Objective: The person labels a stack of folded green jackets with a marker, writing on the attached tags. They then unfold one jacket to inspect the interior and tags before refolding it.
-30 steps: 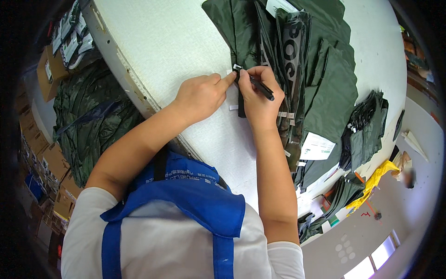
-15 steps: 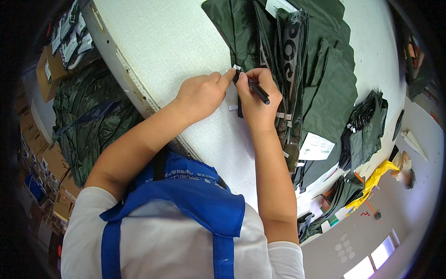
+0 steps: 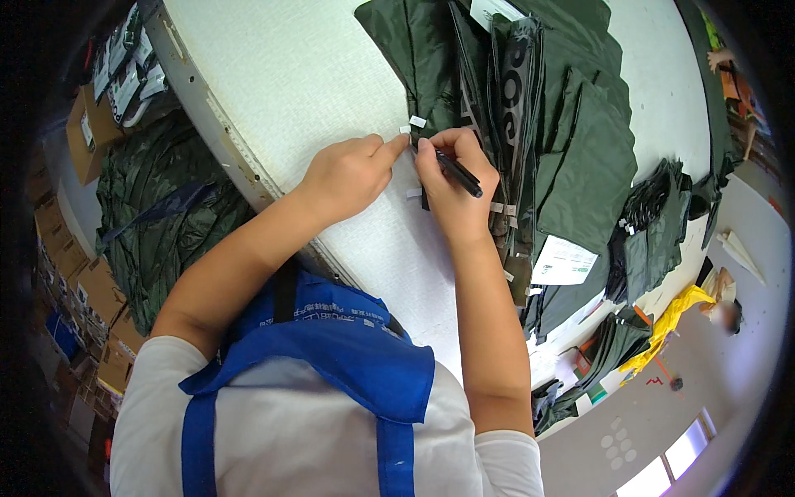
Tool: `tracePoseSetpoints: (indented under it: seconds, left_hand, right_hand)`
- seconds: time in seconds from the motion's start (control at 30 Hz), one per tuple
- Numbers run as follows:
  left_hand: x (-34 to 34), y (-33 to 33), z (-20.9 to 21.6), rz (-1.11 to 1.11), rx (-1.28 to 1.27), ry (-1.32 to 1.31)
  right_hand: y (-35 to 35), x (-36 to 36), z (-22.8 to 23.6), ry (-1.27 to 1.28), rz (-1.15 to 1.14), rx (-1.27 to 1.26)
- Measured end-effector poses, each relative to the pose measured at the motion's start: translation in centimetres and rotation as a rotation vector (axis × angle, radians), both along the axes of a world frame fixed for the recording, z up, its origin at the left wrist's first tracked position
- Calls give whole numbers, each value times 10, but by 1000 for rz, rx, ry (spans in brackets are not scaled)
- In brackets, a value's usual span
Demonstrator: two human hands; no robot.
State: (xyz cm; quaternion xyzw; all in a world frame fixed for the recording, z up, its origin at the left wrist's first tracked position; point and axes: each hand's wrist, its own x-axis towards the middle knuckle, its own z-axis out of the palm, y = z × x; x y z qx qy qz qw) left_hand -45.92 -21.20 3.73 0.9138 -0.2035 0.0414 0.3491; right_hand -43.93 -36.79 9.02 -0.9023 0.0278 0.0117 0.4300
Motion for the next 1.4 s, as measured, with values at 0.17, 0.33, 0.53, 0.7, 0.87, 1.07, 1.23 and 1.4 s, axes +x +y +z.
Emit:
tracePoseSetpoints:
  seconds: [0.17,0.33,0.53,0.7,0.87,1.07,1.23,1.4]
  left_hand:
    - [0,-3,-3,-20,110,-16]
    - [0,-2,-3,-17,94,-7]
    - [0,-2,-4,-21,110,-1]
    - [-3,5,-3,-108,-27,-43]
    - [-24,9,-1,-260,4,-171]
    - [-26,10,-2,-270,58,-223]
    - [-27,9,-7,-260,26,-260]
    - [-26,9,-6,-247,20,-260]
  right_hand:
    - [-1,0,-9,15,-5,-14]
    - [2,1,-10,8,-12,-28]
    - [0,0,-11,-36,-49,-3]
    - [-14,-8,1,43,-43,339]
    - [-25,-15,29,43,234,138]
    - [-37,-17,28,-123,584,-222]
    - [-40,-17,18,-134,650,-218]
    - [-38,-17,12,-139,652,-225]
